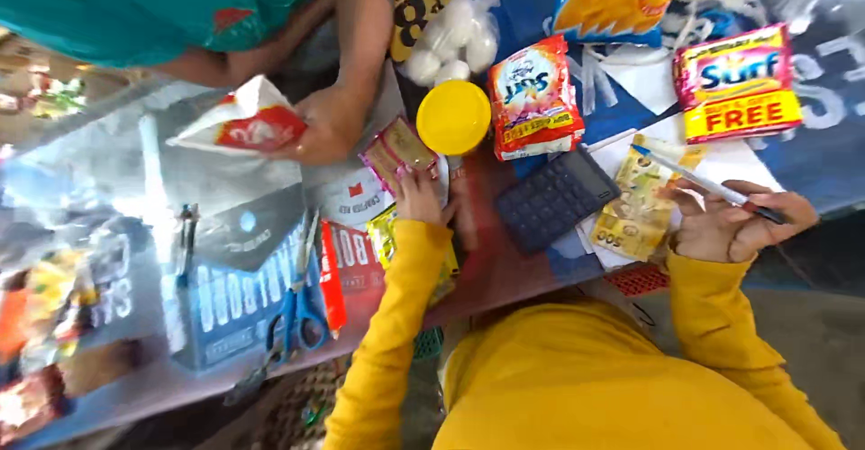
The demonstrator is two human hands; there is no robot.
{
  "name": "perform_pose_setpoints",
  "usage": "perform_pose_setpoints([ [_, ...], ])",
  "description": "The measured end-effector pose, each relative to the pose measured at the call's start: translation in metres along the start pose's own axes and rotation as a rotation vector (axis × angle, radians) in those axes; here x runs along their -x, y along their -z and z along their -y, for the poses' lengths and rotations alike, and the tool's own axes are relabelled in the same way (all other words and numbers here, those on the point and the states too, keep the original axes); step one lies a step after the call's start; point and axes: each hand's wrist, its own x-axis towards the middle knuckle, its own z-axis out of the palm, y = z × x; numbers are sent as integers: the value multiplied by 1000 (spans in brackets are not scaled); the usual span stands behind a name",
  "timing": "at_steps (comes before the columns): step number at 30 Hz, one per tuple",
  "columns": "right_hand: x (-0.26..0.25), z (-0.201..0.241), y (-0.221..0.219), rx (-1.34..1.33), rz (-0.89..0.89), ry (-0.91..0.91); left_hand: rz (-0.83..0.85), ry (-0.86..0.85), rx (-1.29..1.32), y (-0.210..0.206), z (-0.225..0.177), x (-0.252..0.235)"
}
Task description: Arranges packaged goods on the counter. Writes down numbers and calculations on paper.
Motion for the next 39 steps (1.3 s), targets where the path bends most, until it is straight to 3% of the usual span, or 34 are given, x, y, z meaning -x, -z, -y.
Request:
perform_pose_setpoints([
  [4,-12,6,6,78,-157,87,-77,-144,-49,-9,13,-7],
  [6,-27,21,16,139,-212,186,-16,-153,-72,-6,19,-11],
  [8,-43,44,38,163,-175,301,-18,-257,-81,-3,29,-15],
  [11,-67,85,44,291,21,328,-91,-451,-111,9,36,-29],
  [15,-67,92,5,966,444,4,-39,-501,-157,33,33,-46],
  [17,-52,71,3,1100,636,-252,-30,-517,-164,38,32,-49],
  [20,-24,42,14,1147,616,-385,-56,-579,-208,35,39,-57],
  [23,-23,45,6,1169,580,-576,-92,-646,-231,34,43,-58],
  [29,-33,37,11,1172,634,-615,-114,-555,-163,30,44,-59],
  [34,-36,35,5,1204,642,-622,-186,-662,-12,25,50,-73],
  [39,-39,36,1,1194,683,-659,-289,-948,105,24,75,-61],
])
